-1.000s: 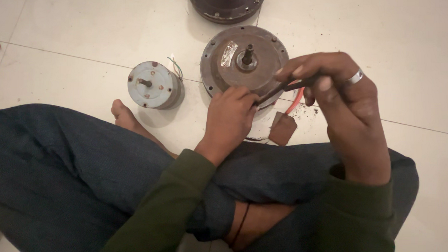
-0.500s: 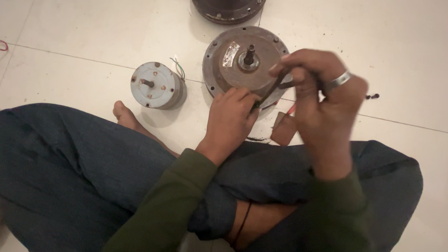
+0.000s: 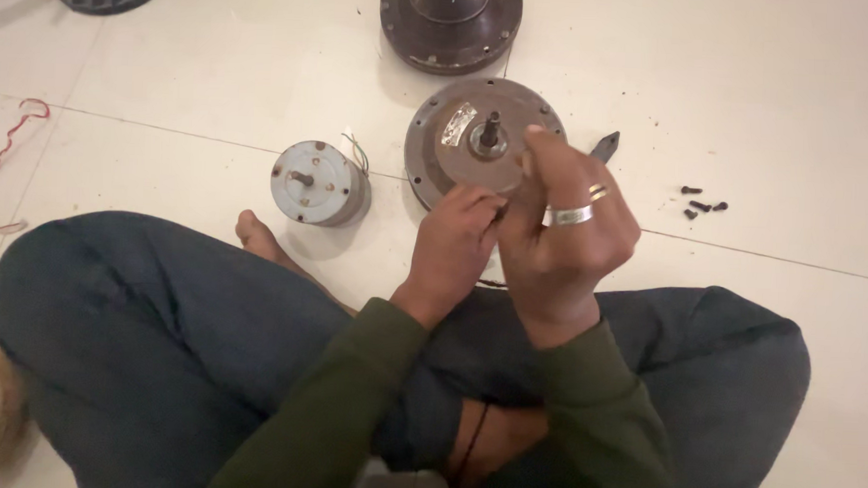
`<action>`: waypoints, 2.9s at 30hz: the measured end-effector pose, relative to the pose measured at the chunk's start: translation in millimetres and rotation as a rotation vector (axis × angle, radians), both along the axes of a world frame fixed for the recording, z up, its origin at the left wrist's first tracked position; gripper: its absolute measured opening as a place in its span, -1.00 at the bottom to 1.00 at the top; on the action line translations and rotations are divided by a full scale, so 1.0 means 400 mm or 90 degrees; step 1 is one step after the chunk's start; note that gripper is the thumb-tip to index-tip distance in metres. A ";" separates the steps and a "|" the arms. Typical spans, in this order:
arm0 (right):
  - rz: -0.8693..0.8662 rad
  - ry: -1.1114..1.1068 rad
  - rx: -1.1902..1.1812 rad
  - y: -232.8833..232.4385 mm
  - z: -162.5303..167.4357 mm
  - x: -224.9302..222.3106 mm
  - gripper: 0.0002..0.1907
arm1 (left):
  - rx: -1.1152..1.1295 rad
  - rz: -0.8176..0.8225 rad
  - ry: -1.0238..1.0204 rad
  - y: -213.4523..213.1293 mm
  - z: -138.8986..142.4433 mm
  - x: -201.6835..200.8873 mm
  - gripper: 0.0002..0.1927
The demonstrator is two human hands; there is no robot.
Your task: The person sits on the floor and uses a curved metal rod to scrape around the edge of an electric motor housing, working around its circumference and repositioning the housing while scraping off residue. Loose screws and pliers lie nearby on the floor.
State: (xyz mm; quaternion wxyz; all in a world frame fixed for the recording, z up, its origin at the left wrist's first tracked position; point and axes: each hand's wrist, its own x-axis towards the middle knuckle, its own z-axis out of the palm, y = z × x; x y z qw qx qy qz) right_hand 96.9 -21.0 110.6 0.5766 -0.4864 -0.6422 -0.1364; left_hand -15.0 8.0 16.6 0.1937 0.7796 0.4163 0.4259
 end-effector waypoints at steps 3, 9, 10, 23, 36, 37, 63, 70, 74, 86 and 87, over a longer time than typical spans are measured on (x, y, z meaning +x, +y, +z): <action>0.048 0.064 -0.092 -0.005 0.035 0.030 -0.83 | 0.020 -0.043 -0.006 0.010 -0.005 0.001 -0.84; 0.433 0.303 -0.311 0.005 0.037 0.087 -0.52 | 0.011 -0.048 0.011 0.021 -0.035 -0.005 -0.82; 0.433 0.327 -0.325 0.006 0.026 0.082 -0.47 | -0.026 -0.058 -0.011 0.022 -0.037 -0.011 -0.80; 0.338 0.358 -0.058 0.017 -0.066 0.005 -0.43 | -0.070 -0.053 0.010 0.003 -0.013 -0.053 -0.62; -0.016 0.348 0.026 0.062 -0.084 -0.145 -0.56 | 0.163 0.051 -0.221 -0.029 0.066 0.084 -0.71; 0.014 0.419 0.029 0.067 -0.094 -0.092 -0.55 | 0.093 0.041 -0.189 -0.025 0.047 0.086 -0.68; 0.512 0.485 -0.176 0.078 -0.055 0.199 -0.35 | -0.031 0.068 -0.039 -0.006 -0.056 0.059 -0.73; 0.521 0.460 -0.157 0.094 -0.072 0.179 -0.38 | -0.005 0.075 -0.032 -0.003 -0.064 0.066 -0.83; 0.551 0.481 -0.148 0.107 -0.067 0.168 -0.41 | 0.004 0.053 -0.011 0.002 -0.069 0.066 -0.86; 0.396 0.422 -0.048 0.075 -0.107 0.064 -0.43 | 0.043 0.026 0.083 -0.010 -0.113 0.064 -0.78; 0.416 0.426 -0.042 0.074 -0.107 0.070 -0.44 | 0.063 0.030 0.079 -0.008 -0.113 0.065 -0.76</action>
